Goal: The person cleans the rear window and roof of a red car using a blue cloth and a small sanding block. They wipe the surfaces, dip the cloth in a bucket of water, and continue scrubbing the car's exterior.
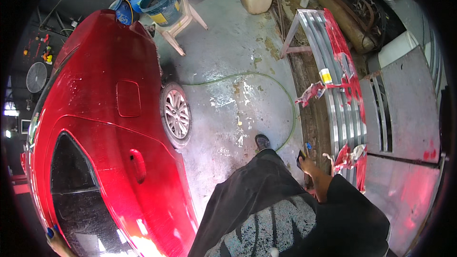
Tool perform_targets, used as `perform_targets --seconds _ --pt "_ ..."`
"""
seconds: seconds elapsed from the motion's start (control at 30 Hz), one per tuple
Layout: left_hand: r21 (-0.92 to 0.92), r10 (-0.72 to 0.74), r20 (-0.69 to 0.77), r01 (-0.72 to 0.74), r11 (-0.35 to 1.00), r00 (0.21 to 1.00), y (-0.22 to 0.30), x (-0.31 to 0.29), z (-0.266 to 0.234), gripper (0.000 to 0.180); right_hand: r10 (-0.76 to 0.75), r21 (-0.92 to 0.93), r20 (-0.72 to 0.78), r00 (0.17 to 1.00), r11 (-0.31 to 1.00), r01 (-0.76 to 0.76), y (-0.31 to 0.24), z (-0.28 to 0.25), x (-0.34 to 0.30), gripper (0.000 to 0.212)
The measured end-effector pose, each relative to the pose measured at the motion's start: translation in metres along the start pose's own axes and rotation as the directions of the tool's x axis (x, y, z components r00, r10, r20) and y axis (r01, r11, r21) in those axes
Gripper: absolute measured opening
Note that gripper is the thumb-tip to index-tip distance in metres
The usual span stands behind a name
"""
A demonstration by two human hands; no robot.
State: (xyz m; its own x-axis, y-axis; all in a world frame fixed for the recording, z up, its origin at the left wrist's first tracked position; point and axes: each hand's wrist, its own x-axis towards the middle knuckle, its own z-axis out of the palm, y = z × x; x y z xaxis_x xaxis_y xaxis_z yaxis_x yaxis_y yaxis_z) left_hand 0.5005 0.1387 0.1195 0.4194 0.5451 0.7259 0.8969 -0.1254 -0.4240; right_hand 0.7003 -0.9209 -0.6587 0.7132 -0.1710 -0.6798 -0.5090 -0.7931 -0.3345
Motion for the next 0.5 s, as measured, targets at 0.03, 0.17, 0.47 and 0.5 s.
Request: perform_targets --seconds 0.03,0.17,0.47,0.5 --pt "0.009 -0.016 0.006 0.016 1.0 1.0 0.03 -0.005 0.0 0.072 0.012 -0.032 0.042 0.999 0.999 -0.011 0.006 -0.012 -0.007 0.088" --pt "0.162 0.083 0.076 -0.095 0.982 0.994 0.035 -0.021 -0.035 0.071 0.096 -0.166 0.124 0.988 0.983 -0.075 0.006 -0.058 0.05 0.081" --pt "0.064 0.376 -0.219 -0.372 0.926 0.9 0.116 -0.048 -0.145 0.042 -0.103 0.39 -0.019 0.995 0.915 0.102 -0.191 -0.124 0.175 0.057" --pt "0.082 0.351 -0.241 -0.341 0.936 0.905 0.113 -0.048 -0.153 0.039 -0.163 0.379 -0.021 0.986 0.912 0.159 -0.236 -0.12 0.176 0.064"
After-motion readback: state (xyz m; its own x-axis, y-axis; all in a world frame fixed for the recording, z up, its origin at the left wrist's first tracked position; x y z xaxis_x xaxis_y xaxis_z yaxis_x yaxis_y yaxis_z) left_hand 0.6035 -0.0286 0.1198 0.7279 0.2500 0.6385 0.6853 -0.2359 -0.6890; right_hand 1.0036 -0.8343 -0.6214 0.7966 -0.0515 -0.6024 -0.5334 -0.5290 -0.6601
